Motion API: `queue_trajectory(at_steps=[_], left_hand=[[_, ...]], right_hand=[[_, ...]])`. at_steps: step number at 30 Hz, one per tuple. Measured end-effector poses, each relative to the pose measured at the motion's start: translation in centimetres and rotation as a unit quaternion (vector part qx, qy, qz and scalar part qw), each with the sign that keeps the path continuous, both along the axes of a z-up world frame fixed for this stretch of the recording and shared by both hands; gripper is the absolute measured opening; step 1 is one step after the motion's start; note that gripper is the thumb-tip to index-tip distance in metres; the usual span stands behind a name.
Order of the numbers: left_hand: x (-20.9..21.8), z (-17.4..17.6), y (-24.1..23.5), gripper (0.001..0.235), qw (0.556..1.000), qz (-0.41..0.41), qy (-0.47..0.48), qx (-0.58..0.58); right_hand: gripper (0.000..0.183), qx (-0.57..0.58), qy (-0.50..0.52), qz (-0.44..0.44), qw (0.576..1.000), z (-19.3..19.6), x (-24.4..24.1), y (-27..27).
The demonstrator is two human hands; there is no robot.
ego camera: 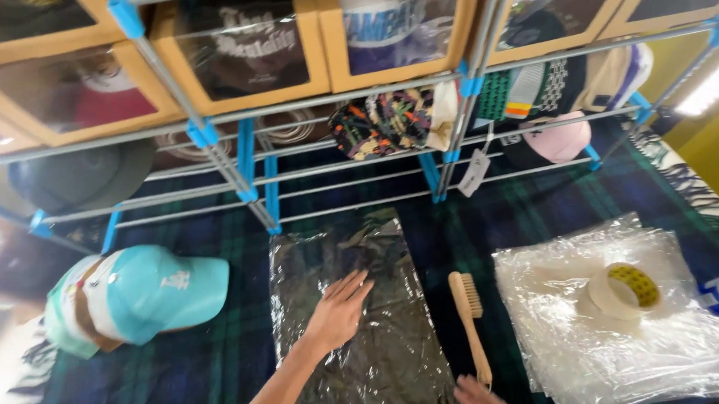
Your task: The person cleans a camouflage baseball cap with a brush, then places it on a shelf. They then unwrap a black cap from a plastic bag and clean it with the brush, brushing the front, sides, and brim before placing it on the shelf.
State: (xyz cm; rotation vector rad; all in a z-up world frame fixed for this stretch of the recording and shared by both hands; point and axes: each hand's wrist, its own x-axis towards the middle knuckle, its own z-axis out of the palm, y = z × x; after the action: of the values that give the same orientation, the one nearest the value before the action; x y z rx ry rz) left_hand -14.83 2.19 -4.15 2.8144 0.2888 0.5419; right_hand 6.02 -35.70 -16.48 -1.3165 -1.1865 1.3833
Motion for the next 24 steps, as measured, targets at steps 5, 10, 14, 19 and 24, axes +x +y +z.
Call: queue_trajectory(at_steps=[5,10,14,19,24], left_hand=[[-18.0,-1.1,-0.9,0.079,0.987,0.107,0.106,0.062],[-23.0,0.1,-4.9,0.075,0.971,0.076,0.212,0.079],[-21.7,-0.1,-5.7,0.064,0.984,0.039,0.12,0.127],[-20.2,-3.5,-5.1,0.03,0.996,0.054,-0.075,0.008],[-17.6,0.9,-5.5,0.03,0.852,0.293,-0.162,-0.402]], right_hand=[[0.085,0.161,-0.596,0.034,0.786,8.5,0.2,7.1],[0.09,0.168,-0.622,0.201,0.738,7.2,1.9,11.5],[0.044,0.281,-0.636,0.093,0.712,5.0,2.2,12.6],[0.031,0.237,-0.508,0.015,0.828,6.5,2.6,12.9],[0.039,0.145,-0.275,-0.149,0.939,9.7,1.7,14.0]])
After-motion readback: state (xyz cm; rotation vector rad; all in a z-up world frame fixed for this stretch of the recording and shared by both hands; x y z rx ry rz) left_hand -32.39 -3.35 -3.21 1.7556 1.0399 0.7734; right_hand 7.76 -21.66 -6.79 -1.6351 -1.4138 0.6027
